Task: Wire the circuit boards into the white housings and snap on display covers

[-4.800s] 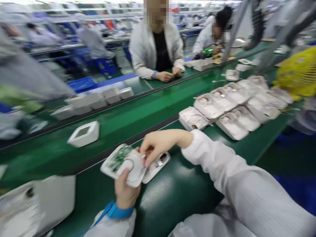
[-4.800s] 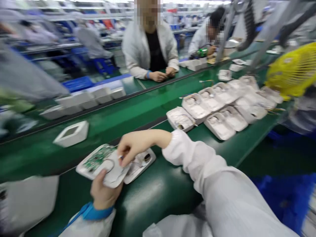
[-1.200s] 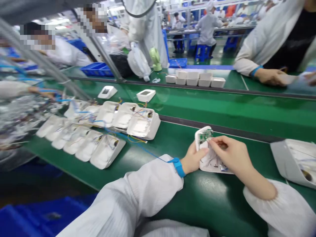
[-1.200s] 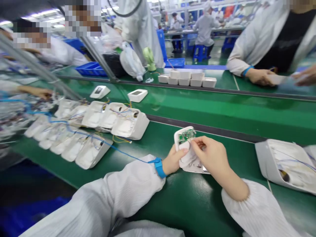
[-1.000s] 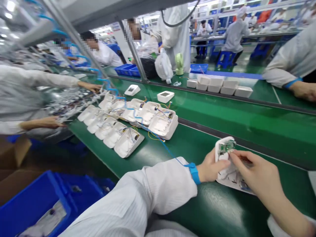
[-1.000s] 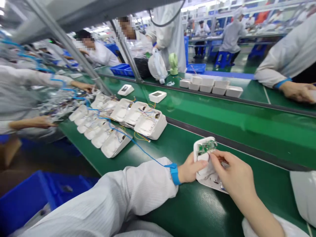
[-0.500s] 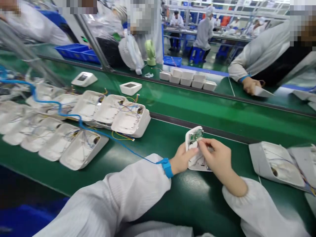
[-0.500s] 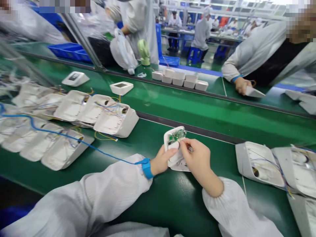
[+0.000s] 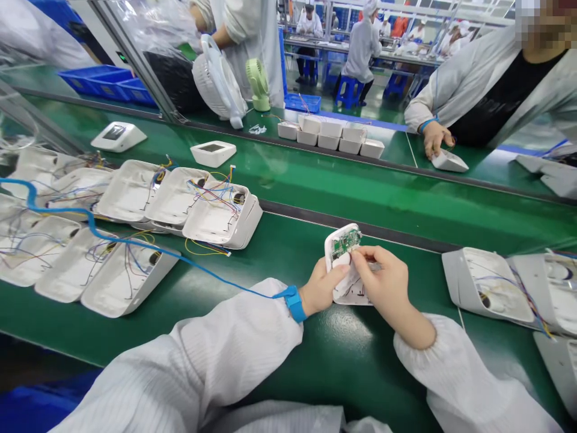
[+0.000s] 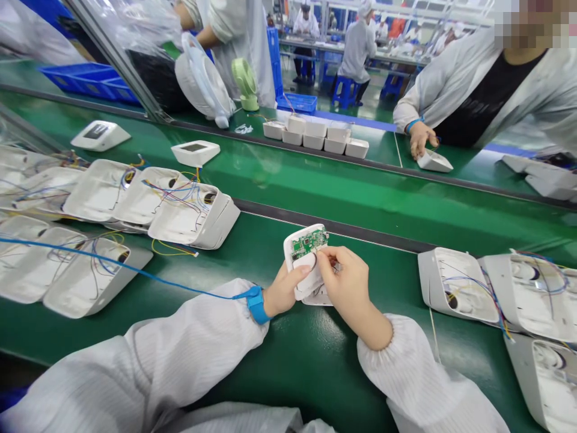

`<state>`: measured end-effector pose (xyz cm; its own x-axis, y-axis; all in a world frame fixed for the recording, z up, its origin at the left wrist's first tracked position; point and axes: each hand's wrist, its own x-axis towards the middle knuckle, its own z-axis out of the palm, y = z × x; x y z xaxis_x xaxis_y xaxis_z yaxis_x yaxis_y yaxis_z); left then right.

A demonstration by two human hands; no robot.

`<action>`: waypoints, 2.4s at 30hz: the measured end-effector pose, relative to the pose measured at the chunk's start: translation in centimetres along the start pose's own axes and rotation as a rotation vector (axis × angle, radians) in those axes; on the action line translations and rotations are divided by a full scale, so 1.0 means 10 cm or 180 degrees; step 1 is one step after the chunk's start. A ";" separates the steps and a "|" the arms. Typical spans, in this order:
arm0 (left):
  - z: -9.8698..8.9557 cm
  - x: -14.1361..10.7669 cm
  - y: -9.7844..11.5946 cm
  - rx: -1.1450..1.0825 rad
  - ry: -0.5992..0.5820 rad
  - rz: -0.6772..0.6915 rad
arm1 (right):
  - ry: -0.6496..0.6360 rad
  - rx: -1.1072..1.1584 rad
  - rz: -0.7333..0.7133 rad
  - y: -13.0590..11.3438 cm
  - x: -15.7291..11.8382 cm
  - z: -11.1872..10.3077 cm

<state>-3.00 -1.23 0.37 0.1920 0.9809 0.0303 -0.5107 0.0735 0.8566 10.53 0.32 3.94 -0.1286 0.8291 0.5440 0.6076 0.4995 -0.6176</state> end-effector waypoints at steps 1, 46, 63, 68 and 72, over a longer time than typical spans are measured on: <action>0.00 0.00 0.00 0.0003 0.0004 -0.0014 | 0.0008 -0.0035 -0.0016 0.00 0.00 0.00; -0.01 -0.03 0.02 -0.0394 -0.0260 -0.0281 | -0.0314 -0.0485 -0.1602 0.37 0.19 -0.12; -0.43 0.36 0.12 0.0596 -0.0059 0.0594 | -0.0475 0.0893 -0.0171 0.34 0.23 -0.21; -0.43 0.43 0.12 0.1013 0.0647 0.0799 | -0.0496 0.0130 -0.1386 0.30 0.26 -0.21; -0.40 0.38 0.10 0.2372 -0.0149 0.0907 | -0.1010 -0.0812 -0.2177 0.26 0.22 -0.15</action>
<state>-6.11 3.31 -0.74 0.1817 0.9340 0.3075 0.1458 -0.3348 0.9309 12.94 3.08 4.40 -0.7317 0.4105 0.5441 0.4690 0.8825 -0.0350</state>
